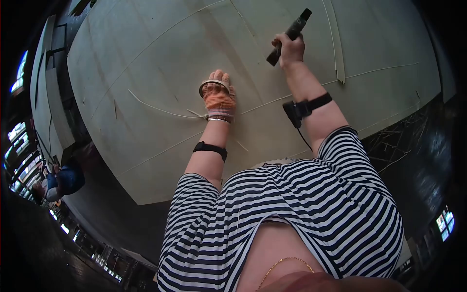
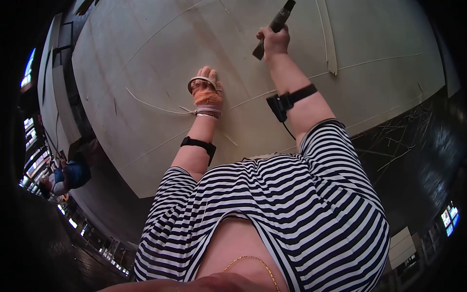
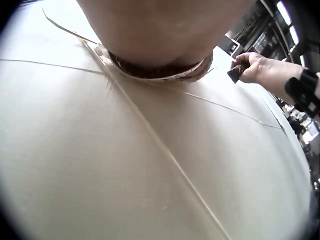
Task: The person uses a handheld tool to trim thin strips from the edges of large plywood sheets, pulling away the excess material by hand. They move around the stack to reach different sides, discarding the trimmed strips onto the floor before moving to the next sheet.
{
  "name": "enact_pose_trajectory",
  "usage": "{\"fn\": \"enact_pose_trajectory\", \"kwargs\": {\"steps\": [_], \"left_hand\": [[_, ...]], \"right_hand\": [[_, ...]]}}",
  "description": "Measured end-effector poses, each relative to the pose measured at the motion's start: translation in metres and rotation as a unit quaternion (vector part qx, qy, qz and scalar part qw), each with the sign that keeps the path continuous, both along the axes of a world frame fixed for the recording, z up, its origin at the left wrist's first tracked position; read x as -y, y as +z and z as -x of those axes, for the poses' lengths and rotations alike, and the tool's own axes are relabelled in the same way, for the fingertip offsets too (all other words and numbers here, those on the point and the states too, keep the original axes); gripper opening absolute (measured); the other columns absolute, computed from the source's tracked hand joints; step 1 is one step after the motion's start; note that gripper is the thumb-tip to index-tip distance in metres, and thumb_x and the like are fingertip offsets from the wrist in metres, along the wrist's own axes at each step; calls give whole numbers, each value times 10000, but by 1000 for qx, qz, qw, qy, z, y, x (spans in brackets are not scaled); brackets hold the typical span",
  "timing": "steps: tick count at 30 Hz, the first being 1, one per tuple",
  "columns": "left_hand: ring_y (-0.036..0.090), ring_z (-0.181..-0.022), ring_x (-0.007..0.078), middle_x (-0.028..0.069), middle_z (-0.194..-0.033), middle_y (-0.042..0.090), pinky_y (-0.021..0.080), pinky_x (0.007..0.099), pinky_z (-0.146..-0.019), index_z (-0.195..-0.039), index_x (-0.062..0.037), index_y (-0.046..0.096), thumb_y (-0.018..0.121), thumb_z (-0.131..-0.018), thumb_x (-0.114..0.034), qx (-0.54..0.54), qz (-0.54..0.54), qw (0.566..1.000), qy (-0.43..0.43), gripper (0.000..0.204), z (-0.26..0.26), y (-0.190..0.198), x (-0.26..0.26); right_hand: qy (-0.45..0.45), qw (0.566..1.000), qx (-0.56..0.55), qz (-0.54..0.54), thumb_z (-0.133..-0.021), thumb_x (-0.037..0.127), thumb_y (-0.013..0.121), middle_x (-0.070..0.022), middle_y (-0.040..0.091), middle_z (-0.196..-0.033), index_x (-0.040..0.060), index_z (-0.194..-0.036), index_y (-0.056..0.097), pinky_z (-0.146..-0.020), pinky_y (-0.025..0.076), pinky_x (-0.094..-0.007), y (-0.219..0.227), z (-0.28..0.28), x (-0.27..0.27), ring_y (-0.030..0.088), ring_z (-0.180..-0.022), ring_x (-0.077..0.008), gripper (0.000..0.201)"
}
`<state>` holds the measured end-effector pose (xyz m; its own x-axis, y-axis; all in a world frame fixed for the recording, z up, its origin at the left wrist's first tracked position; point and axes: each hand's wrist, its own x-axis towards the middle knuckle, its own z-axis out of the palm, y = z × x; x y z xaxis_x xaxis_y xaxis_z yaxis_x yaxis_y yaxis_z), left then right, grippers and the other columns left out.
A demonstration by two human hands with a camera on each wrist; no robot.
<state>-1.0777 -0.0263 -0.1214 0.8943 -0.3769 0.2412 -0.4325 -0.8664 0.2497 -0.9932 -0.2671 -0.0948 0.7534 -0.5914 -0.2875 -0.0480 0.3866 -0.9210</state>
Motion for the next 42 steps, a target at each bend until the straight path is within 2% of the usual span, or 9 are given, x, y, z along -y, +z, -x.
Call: {"fn": "enact_pose_trajectory", "kwargs": {"steps": [4,9,11,18,22,28,31,36,42], "left_hand": [[400,-1197,285,94,-1260,443,280,494,-990,-1122,-84,523,572,-741,-245,-17,-9,1000,20,416,-1,5,4],[391,-1205,279,89,-1266,435,276,502,-986,-1125,-83,512,561,-744,-235,-84,-27,996,23,412,-7,17,8],[392,-1206,280,87,-1266,434,275,503,-988,-1127,-84,512,559,-745,-234,-70,-29,997,29,413,-5,16,9],[386,-1218,283,85,-1279,427,261,501,-1005,-1139,-88,510,555,-755,-250,-72,-22,997,29,419,-4,10,5],[386,-1218,282,87,-1282,427,260,501,-1007,-1142,-87,509,552,-761,-254,-62,-26,997,31,418,-4,11,6],[390,-1210,277,91,-1254,440,267,496,-999,-1128,-80,511,538,-763,-261,-83,-51,995,36,408,-7,17,8],[393,-1203,275,95,-1235,448,275,494,-989,-1114,-77,513,541,-757,-258,-88,-55,994,33,401,-9,20,8],[400,-1190,314,124,-1257,445,268,487,-1001,-1130,-58,521,551,-766,-219,-71,-6,997,24,399,-9,19,7],[567,-991,314,146,-1110,587,432,386,-852,-1243,-22,453,526,-854,-311,-184,306,928,110,490,-44,17,46]], "right_hand": [[-68,993,-72,61,-717,37,646,-22,492,-643,32,-866,467,-452,441,-264,-8,-28,-19,513,-506,-132,233],[251,960,-74,-96,-759,167,699,11,467,-560,71,-757,513,-370,364,-289,1,-29,-21,447,-409,-97,210],[311,947,-75,1,-752,214,718,15,472,-536,93,-651,514,-369,354,-282,-6,-27,-42,442,-406,-92,258],[-20,1000,9,-5,-796,205,710,-23,472,-524,55,-778,425,-390,379,-279,-5,-51,-20,445,-391,-132,323],[-116,967,-80,213,-809,186,698,-18,462,-546,46,-843,408,-381,364,-287,-27,-67,-24,413,-387,-122,324],[148,985,-75,-56,-787,196,718,31,403,-503,96,-657,477,-377,287,-251,1,-65,-30,375,-393,-82,291],[369,927,-56,33,-779,246,724,37,402,-487,103,-667,489,-380,304,-257,14,-60,-42,386,-387,-82,297],[19,998,-31,-43,-799,202,707,3,433,-534,63,-745,454,-378,349,-280,-7,-62,-20,401,-390,-111,294],[49,992,-110,28,-807,225,703,-5,434,-540,68,-794,419,-388,372,-270,0,1,-21,427,-411,-121,324]]}}
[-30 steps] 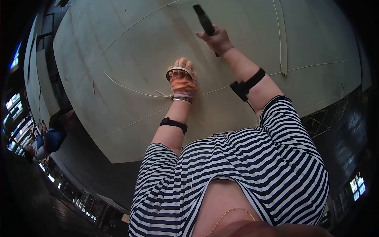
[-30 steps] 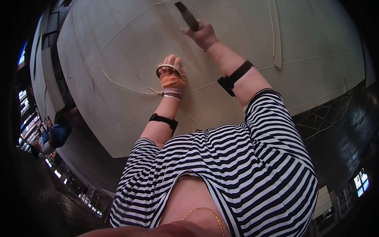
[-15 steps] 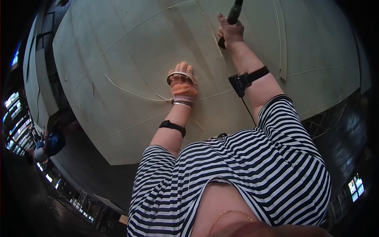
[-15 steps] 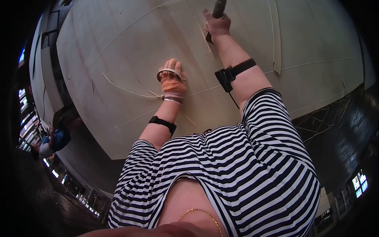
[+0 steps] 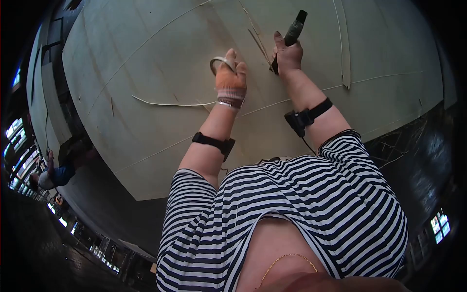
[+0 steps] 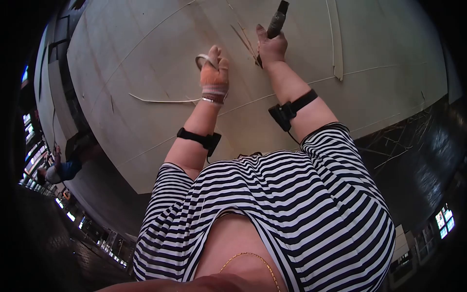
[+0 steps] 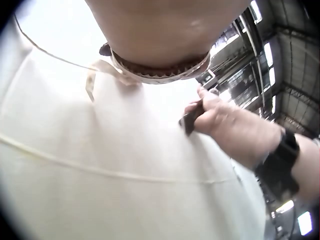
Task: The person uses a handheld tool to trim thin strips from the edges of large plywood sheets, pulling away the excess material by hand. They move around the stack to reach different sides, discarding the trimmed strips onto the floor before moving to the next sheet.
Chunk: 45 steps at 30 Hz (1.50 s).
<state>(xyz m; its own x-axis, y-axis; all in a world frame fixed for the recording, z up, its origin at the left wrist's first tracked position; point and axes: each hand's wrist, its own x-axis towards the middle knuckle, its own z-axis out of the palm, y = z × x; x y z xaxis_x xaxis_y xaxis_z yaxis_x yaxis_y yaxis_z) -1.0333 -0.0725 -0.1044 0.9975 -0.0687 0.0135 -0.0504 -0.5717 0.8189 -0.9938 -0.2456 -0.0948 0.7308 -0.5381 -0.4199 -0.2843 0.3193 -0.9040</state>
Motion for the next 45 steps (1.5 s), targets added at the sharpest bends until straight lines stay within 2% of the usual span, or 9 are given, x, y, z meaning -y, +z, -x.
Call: {"fn": "enact_pose_trajectory", "kwargs": {"steps": [9,17,21,25,27,30,31,32,45], "left_hand": [[558,-551,130,49,-626,589,443,247,-505,-900,-17,599,543,-901,-221,-198,307,920,143,211,-11,14,53],[500,-532,132,31,-610,545,405,249,-520,-877,-47,563,575,-892,-244,-98,401,891,189,198,3,34,-26],[599,-664,236,116,-727,627,480,320,-646,-863,-7,618,596,-839,-288,-112,-145,980,-75,283,18,32,-18],[612,-890,321,169,-955,640,474,379,-790,-965,-119,680,578,-774,-256,-284,-370,696,-546,256,101,50,16],[614,-890,319,156,-958,644,472,371,-795,-995,-119,672,567,-789,-226,-248,-312,711,-580,254,122,45,7],[615,-893,317,142,-949,650,480,359,-777,-1021,-155,662,545,-831,-235,-242,-215,900,-292,237,122,36,15],[616,-867,314,146,-912,651,479,357,-761,-1003,-146,662,545,-835,-254,-231,-168,930,-232,232,116,38,20],[618,-841,312,150,-874,652,477,355,-744,-986,-138,663,544,-839,-272,-220,-120,953,-169,232,108,40,25],[585,-960,384,253,-994,611,453,411,-831,-943,36,642,500,-827,-481,-317,-201,904,-205,549,66,-3,59]], "right_hand": [[-95,994,39,33,-867,363,609,2,469,-576,70,-831,429,-499,425,-259,11,48,35,478,-478,-107,346],[208,963,-142,93,-830,426,619,6,504,-601,20,-920,584,-476,438,-247,26,195,37,499,-494,-77,417],[232,960,-132,84,-849,332,615,19,506,-657,38,-1003,568,-439,391,-206,22,215,25,474,-497,-48,335],[260,959,-95,62,-857,233,585,22,519,-680,48,-1136,546,-444,394,-207,26,218,10,478,-506,-49,337],[273,955,-80,86,-863,233,573,3,541,-684,42,-1217,505,-458,419,-232,23,220,6,493,-504,-66,409],[260,946,-73,180,-868,241,560,-32,568,-682,34,-1282,448,-480,445,-259,7,215,-4,514,-504,-94,476],[251,938,-64,231,-850,332,540,-226,619,-898,40,-1244,472,-682,487,-412,2,210,-7,623,-757,-369,495],[248,939,-64,231,-850,332,540,-226,619,-898,40,-1244,472,-682,487,-412,-2,206,-9,623,-757,-369,495],[246,910,-109,315,-835,283,453,-266,586,-987,42,-1230,497,-804,465,-466,-19,201,-14,575,-907,-417,464]]}}
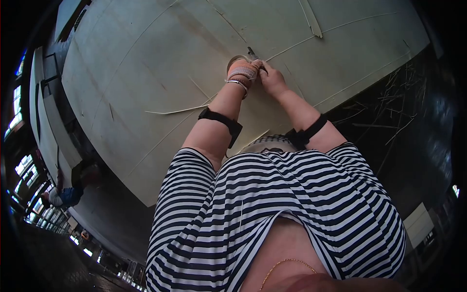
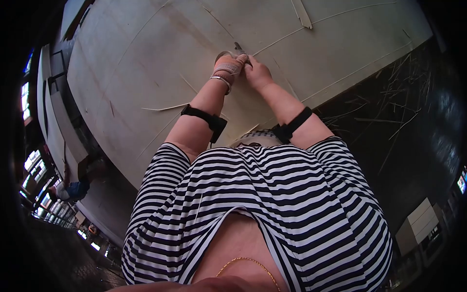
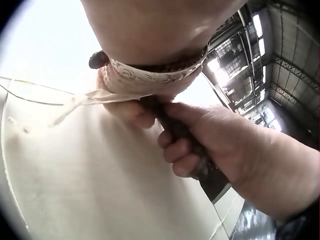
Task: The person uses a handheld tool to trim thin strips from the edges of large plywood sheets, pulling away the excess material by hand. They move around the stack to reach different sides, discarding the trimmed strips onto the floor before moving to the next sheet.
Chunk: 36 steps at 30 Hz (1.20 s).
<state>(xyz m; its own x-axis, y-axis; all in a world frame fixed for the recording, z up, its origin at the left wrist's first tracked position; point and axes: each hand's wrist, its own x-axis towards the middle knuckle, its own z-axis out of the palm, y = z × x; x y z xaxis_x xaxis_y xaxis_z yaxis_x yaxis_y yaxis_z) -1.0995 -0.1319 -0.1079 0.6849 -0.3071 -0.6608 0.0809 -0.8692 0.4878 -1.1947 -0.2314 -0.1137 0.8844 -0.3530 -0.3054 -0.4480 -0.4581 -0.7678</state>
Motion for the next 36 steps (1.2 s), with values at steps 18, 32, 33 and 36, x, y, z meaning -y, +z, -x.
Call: {"fn": "enact_pose_trajectory", "kwargs": {"steps": [18,32,33,36], "left_hand": [[610,-616,246,117,-626,622,464,356,-639,-698,-24,651,481,-865,-419,12,2,997,-72,461,78,-12,12],[606,-876,355,226,-892,629,457,413,-785,-855,7,654,511,-827,-453,13,-5,992,-125,483,88,41,-4],[600,-906,362,228,-924,627,453,419,-802,-873,7,654,513,-826,-466,27,-27,996,-85,496,81,40,-17],[587,-935,372,232,-952,623,446,424,-833,-916,8,644,490,-838,-506,69,-103,992,11,543,63,55,-56]], "right_hand": [[-3,998,-52,-30,-857,315,453,-273,581,-996,69,-1249,485,-808,458,-462,10,90,14,566,-926,-423,464],[18,994,-3,105,-792,324,612,-175,640,-775,46,-1067,573,-617,497,-391,39,121,67,633,-692,-327,393],[-59,997,-40,-29,-789,282,628,-129,619,-713,24,-992,572,-574,486,-357,45,106,71,614,-626,-258,333],[-240,920,35,-309,-737,109,677,-34,530,-610,21,-821,501,-477,445,-275,49,45,68,520,-491,-125,214]]}}
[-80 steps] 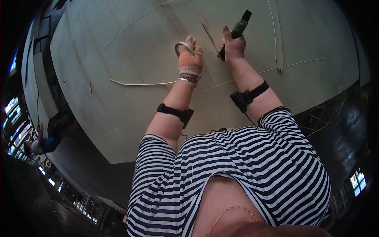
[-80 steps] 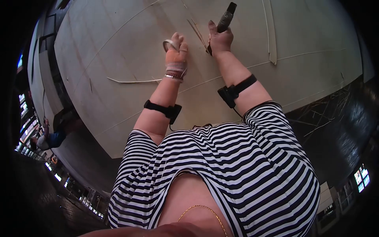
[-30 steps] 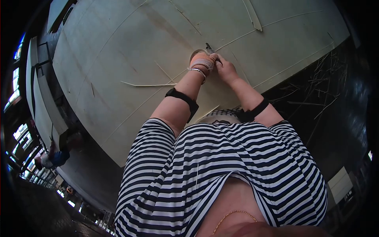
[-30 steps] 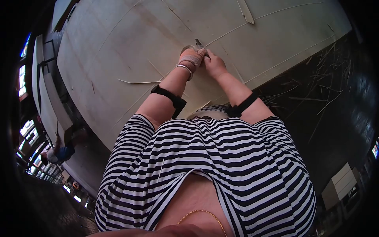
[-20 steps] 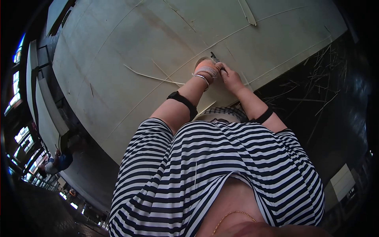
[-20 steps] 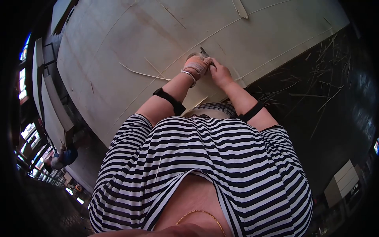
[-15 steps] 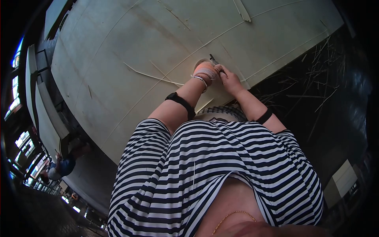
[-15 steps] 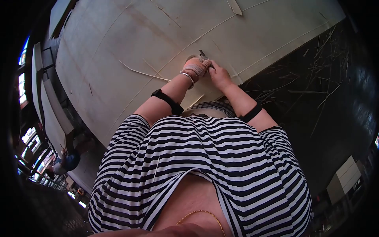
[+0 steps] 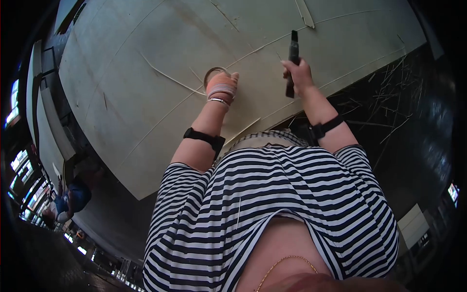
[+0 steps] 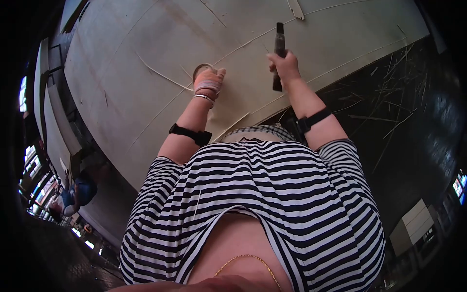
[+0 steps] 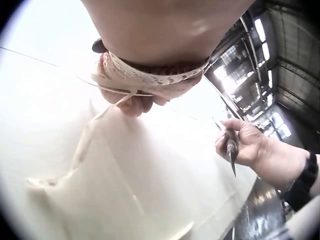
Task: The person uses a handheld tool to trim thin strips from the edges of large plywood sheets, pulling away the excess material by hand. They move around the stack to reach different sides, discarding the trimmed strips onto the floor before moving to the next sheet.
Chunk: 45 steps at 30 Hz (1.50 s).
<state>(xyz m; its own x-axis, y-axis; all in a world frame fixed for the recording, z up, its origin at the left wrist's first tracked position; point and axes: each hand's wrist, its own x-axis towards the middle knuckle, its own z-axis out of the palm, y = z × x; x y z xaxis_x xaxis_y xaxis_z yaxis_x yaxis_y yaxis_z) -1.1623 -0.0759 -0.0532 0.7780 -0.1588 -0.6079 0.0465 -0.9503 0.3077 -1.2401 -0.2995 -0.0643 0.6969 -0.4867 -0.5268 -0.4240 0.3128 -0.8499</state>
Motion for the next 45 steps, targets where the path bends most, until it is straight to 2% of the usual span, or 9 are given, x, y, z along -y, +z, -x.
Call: {"fn": "enact_pose_trajectory", "kwargs": {"steps": [7,15,19,23,30,34,36,43,45], "left_hand": [[586,-940,372,217,-971,623,455,430,-825,-964,-21,631,468,-845,-536,27,-32,998,43,553,-2,-23,-23],[583,-939,375,215,-971,624,448,426,-828,-1000,-53,623,459,-856,-518,10,-28,999,45,513,-5,-20,-20],[590,-923,366,198,-968,630,454,419,-819,-993,-58,626,456,-857,-519,13,-33,998,47,509,-4,-22,-19],[593,-926,368,203,-959,633,464,424,-815,-982,-49,640,449,-863,-515,15,-61,997,46,517,-4,-17,-12],[594,-922,367,202,-950,635,462,426,-811,-981,-48,640,446,-869,-507,22,-47,997,53,511,-2,-8,-11],[585,-946,365,192,-990,631,450,419,-836,-1023,-63,624,466,-851,-532,18,-30,997,74,524,2,-24,-17],[590,-942,353,188,-981,635,452,408,-834,-1021,-62,625,488,-849,-513,14,-42,997,69,502,0,-31,-16],[598,-923,342,155,-949,655,457,382,-814,-982,-44,647,532,-818,-411,96,312,935,141,418,-14,-82,66],[624,-732,261,129,-800,670,482,342,-687,-857,-26,643,565,-831,-335,-75,368,905,197,320,-16,-76,83]], "right_hand": [[-214,967,129,42,-731,57,680,-45,536,-658,17,-851,464,-461,493,-290,-32,-117,-23,560,-514,-161,250],[-28,996,53,65,-775,112,695,-10,445,-544,41,-838,428,-347,358,-271,-32,-134,-24,416,-387,-107,283],[-225,972,61,-23,-780,179,720,-6,428,-516,61,-756,414,-334,328,-271,-40,-134,-23,395,-375,-107,330],[-157,983,60,73,-770,176,731,5,411,-518,58,-764,436,-342,326,-268,-32,-139,-28,371,-376,-99,318],[119,976,85,-161,-761,180,733,17,425,-529,84,-695,483,-373,316,-251,-29,-140,-27,378,-396,-80,276],[-84,993,81,-1,-765,175,727,-4,472,-536,59,-704,488,-363,342,-256,-34,-130,-20,413,-390,-92,273],[-85,986,46,136,-763,178,735,-9,464,-514,49,-716,475,-358,348,-257,-63,-112,-19,421,-384,-102,293],[-30,994,73,-79,-763,208,744,-2,460,-533,63,-716,470,-366,342,-265,-21,-76,-19,407,-393,-100,314],[-46,992,87,-75,-776,236,733,-1,448,-523,68,-712,474,-381,356,-273,-26,-74,-15,427,-405,-107,316]]}}
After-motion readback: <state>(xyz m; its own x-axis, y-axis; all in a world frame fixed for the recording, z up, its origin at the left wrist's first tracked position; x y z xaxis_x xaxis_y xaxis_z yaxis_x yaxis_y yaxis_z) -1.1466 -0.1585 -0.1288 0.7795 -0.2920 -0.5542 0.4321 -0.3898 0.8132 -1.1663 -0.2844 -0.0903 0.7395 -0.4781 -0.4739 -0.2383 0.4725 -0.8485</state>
